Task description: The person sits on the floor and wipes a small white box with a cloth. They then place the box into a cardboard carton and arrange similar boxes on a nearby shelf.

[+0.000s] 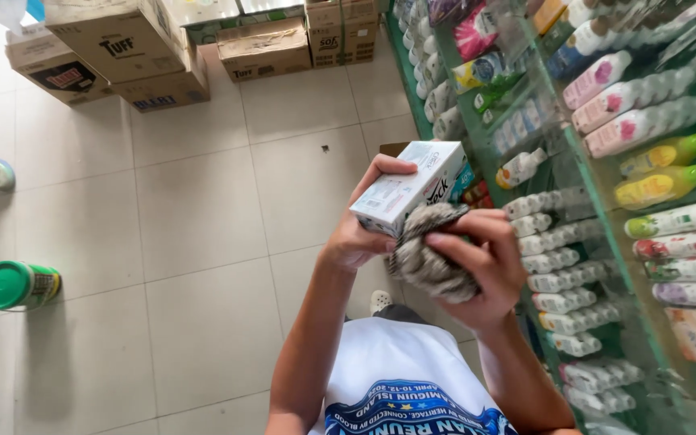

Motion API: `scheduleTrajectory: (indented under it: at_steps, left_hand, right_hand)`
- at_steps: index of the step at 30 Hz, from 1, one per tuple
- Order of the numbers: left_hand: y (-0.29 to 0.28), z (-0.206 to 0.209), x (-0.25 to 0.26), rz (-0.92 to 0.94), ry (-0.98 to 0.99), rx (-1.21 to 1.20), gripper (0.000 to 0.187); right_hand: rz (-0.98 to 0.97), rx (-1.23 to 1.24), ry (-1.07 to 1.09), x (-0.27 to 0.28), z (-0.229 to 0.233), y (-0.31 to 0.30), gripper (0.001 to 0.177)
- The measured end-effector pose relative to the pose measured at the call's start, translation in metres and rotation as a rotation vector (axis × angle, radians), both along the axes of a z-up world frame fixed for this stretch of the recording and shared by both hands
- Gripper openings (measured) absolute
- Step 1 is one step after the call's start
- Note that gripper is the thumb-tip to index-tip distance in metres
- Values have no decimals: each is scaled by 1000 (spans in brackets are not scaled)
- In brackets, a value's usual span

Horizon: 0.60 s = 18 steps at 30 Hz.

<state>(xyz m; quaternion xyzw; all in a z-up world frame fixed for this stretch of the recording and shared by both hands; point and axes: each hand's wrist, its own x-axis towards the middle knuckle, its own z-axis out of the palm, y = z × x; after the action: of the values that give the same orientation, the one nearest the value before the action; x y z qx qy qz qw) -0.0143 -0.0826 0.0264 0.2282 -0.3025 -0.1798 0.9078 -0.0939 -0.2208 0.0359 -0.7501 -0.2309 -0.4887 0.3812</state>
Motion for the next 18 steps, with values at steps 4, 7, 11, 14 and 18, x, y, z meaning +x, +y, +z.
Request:
scheduleTrajectory:
  at_steps: [4, 7, 11, 14, 18]
  left_hand:
    - [-23, 3, -13, 4, 8, -43, 89]
    - [-38, 8, -24, 57, -22, -35, 86]
    - [-56, 1, -34, 66, -25, -105, 83]
    - [-61, -7, -36, 75, -53, -104, 83]
    - [-74, -5, -39, 97, -68, -66, 84]
  right_hand:
    - [-171, -51, 78, 4, 6, -50, 44]
    - [-138, -42, 85, -6, -1, -55, 33]
    - [-11, -17, 36, -18, -19, -69, 34]
    - [-93, -17, 62, -10, -9, -88, 30]
    - [-19, -64, 5, -24, -23, -89, 43]
